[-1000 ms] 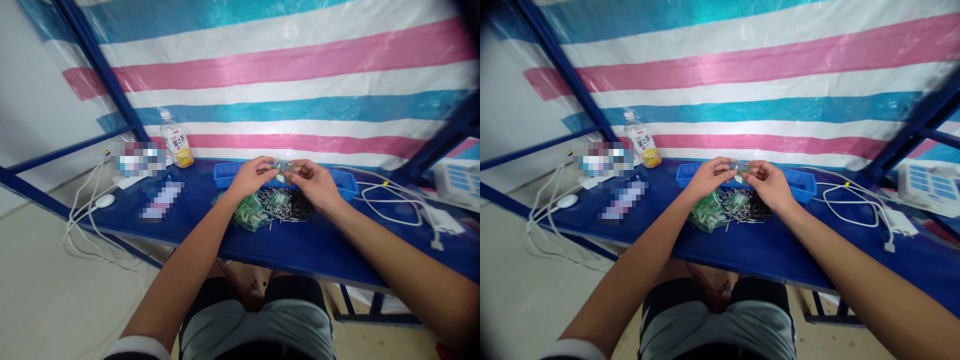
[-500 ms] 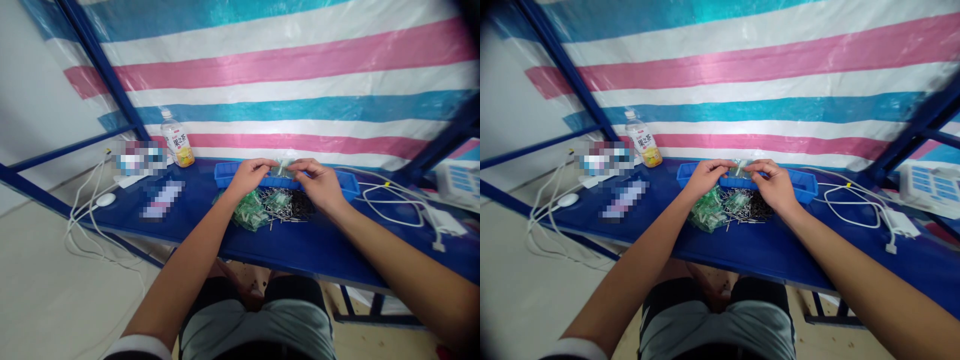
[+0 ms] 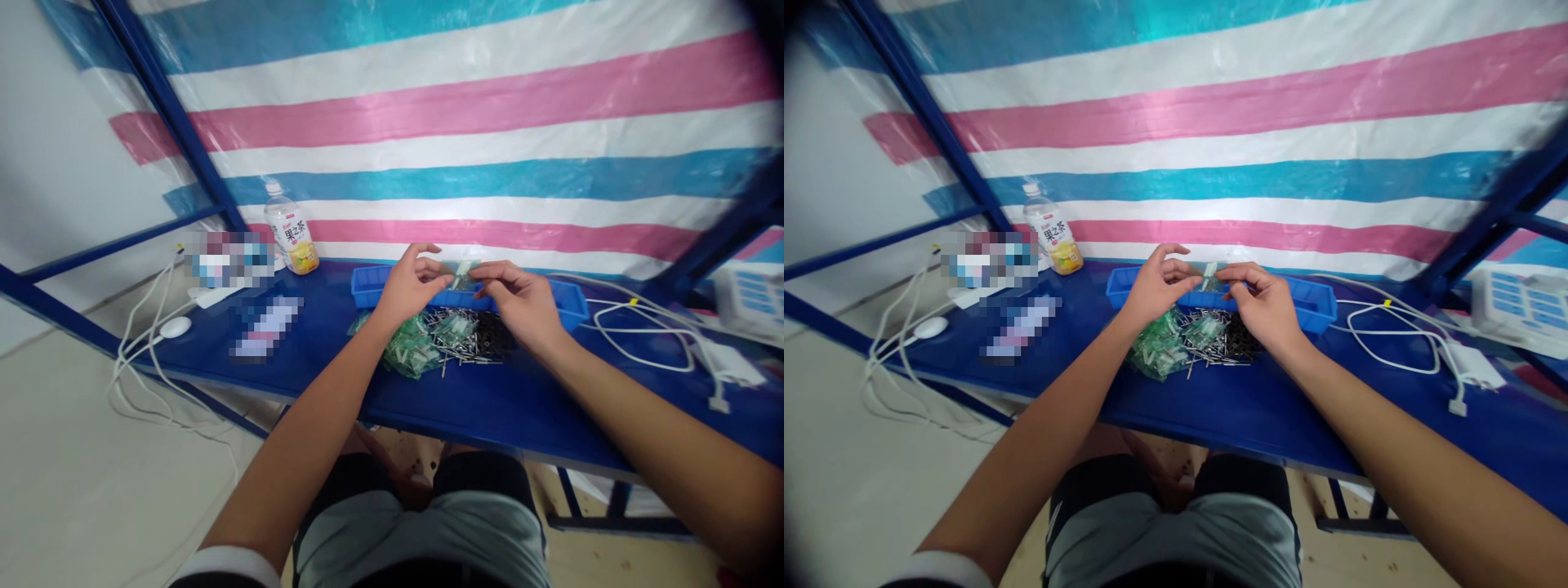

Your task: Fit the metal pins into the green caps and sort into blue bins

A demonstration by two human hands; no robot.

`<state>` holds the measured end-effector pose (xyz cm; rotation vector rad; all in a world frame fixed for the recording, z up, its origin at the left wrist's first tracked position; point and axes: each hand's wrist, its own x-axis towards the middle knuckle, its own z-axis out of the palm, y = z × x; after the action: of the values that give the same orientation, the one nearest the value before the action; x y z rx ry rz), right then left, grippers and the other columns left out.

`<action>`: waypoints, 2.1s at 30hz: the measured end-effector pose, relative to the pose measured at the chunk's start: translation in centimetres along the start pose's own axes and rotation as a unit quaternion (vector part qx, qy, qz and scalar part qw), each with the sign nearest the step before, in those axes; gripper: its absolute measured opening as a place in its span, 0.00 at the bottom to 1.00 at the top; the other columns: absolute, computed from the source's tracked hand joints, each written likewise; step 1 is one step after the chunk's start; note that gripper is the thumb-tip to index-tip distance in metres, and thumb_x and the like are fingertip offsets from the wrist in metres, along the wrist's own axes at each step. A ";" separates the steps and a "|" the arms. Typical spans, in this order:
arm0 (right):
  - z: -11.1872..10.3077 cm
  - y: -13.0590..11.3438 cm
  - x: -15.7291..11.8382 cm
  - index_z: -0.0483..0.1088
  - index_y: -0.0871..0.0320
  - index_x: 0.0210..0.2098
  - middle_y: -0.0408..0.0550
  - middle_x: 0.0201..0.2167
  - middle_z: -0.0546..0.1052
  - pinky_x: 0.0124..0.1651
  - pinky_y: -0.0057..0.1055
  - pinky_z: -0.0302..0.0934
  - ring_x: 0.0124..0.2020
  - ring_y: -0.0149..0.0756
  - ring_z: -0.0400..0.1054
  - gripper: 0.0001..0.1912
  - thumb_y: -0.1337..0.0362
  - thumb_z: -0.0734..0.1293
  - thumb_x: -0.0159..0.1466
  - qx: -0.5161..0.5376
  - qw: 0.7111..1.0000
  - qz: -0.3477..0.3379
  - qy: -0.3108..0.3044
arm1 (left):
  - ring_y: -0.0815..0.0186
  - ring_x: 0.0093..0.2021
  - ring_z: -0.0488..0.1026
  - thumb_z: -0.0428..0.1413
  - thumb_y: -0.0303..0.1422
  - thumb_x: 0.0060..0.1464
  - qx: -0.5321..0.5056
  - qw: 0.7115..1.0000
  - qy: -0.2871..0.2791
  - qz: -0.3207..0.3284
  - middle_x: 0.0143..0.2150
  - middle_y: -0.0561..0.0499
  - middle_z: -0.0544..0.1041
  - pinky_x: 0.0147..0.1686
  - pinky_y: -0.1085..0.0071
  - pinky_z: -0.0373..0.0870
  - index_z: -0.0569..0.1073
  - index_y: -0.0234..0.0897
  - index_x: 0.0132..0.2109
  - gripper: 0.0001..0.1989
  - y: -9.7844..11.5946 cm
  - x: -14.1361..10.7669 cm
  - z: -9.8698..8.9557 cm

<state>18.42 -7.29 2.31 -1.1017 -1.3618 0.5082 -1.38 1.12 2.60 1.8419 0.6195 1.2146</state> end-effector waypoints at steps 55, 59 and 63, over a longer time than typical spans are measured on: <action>0.3 -0.1 -1.0 0.81 0.49 0.47 0.49 0.44 0.85 0.45 0.44 0.72 0.43 0.47 0.79 0.10 0.58 0.68 0.70 -0.186 0.963 -0.106 -0.162 | 0.49 0.43 0.78 0.54 0.48 0.69 0.474 0.875 0.054 -0.076 0.38 0.39 0.81 0.53 0.51 0.72 0.82 0.37 0.40 0.21 -0.4 -0.4 -3.9; 0.6 -0.1 -1.2 0.80 0.49 0.56 0.54 0.51 0.83 0.60 0.54 0.68 0.54 0.56 0.75 0.17 0.52 0.71 0.70 -0.236 0.915 -0.203 -0.256 | 0.44 0.48 0.77 0.53 0.49 0.69 0.516 0.850 0.062 -0.085 0.43 0.35 0.82 0.55 0.46 0.71 0.84 0.36 0.42 0.22 -0.5 -0.6 -4.0; 0.8 0.4 -1.2 0.80 0.52 0.57 0.57 0.52 0.83 0.63 0.57 0.65 0.56 0.57 0.74 0.18 0.53 0.67 0.73 -0.269 0.886 -0.227 -0.300 | 0.39 0.56 0.73 0.52 0.50 0.69 0.536 0.836 0.058 -0.105 0.55 0.31 0.78 0.57 0.41 0.70 0.84 0.33 0.40 0.26 -1.1 -0.8 -4.0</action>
<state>17.59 -7.81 1.24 -1.0360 -2.3380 0.1096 -5.34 2.57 2.09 2.4651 1.7896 0.8582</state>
